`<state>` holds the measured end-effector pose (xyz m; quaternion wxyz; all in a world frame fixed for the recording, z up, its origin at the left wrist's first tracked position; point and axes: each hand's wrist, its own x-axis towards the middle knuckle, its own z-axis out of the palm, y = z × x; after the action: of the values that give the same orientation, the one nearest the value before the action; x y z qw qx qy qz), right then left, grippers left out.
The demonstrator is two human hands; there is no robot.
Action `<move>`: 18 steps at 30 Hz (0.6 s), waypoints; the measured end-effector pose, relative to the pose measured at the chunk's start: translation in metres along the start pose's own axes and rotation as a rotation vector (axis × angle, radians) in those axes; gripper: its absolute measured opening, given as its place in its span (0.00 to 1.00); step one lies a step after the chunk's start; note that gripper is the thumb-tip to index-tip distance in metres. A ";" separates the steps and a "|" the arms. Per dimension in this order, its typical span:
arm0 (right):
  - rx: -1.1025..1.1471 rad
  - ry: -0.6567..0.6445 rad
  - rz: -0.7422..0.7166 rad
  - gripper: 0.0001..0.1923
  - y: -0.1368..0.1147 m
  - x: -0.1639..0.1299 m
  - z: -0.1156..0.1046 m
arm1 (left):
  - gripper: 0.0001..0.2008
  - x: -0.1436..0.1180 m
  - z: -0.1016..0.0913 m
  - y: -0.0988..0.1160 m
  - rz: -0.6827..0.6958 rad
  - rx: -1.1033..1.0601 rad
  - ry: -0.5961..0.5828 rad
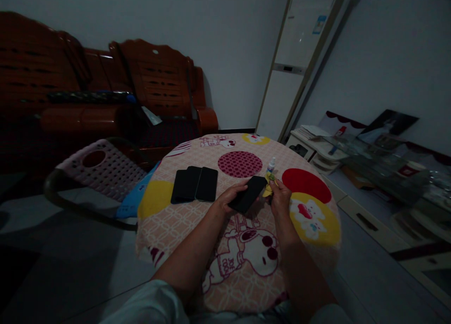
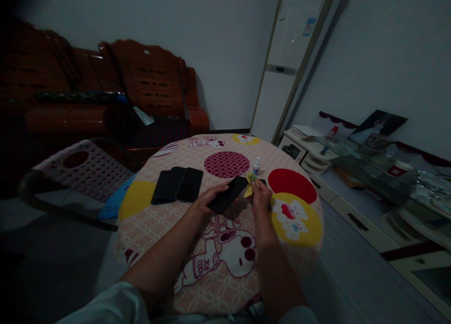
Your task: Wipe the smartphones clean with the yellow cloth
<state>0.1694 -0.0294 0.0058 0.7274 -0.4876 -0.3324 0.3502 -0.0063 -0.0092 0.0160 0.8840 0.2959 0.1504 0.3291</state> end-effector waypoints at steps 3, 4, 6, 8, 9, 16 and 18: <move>-0.058 0.000 0.010 0.27 0.000 -0.002 0.001 | 0.29 0.000 0.000 0.000 -0.008 -0.005 0.010; -0.076 0.001 0.011 0.27 0.000 -0.003 0.001 | 0.29 0.001 0.000 0.000 -0.010 -0.003 0.017; -0.111 0.004 0.000 0.28 0.000 -0.002 0.000 | 0.28 0.001 0.000 -0.001 -0.010 0.003 0.028; -0.145 0.005 -0.014 0.30 0.001 -0.002 -0.001 | 0.28 0.002 0.001 -0.001 -0.007 0.009 0.037; -0.162 0.006 -0.023 0.30 0.002 -0.001 -0.001 | 0.27 0.003 0.001 -0.002 -0.003 0.011 0.044; -0.286 -0.161 -0.043 0.26 0.002 -0.014 0.012 | 0.18 0.013 -0.008 -0.004 0.087 -0.085 0.243; -0.308 -0.219 -0.048 0.24 0.002 -0.019 0.017 | 0.15 0.015 -0.012 -0.003 0.097 -0.107 0.302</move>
<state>0.1451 -0.0370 0.0065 0.6117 -0.5442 -0.4708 0.3286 0.0007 0.0039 0.0036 0.8489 0.2025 0.2492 0.4198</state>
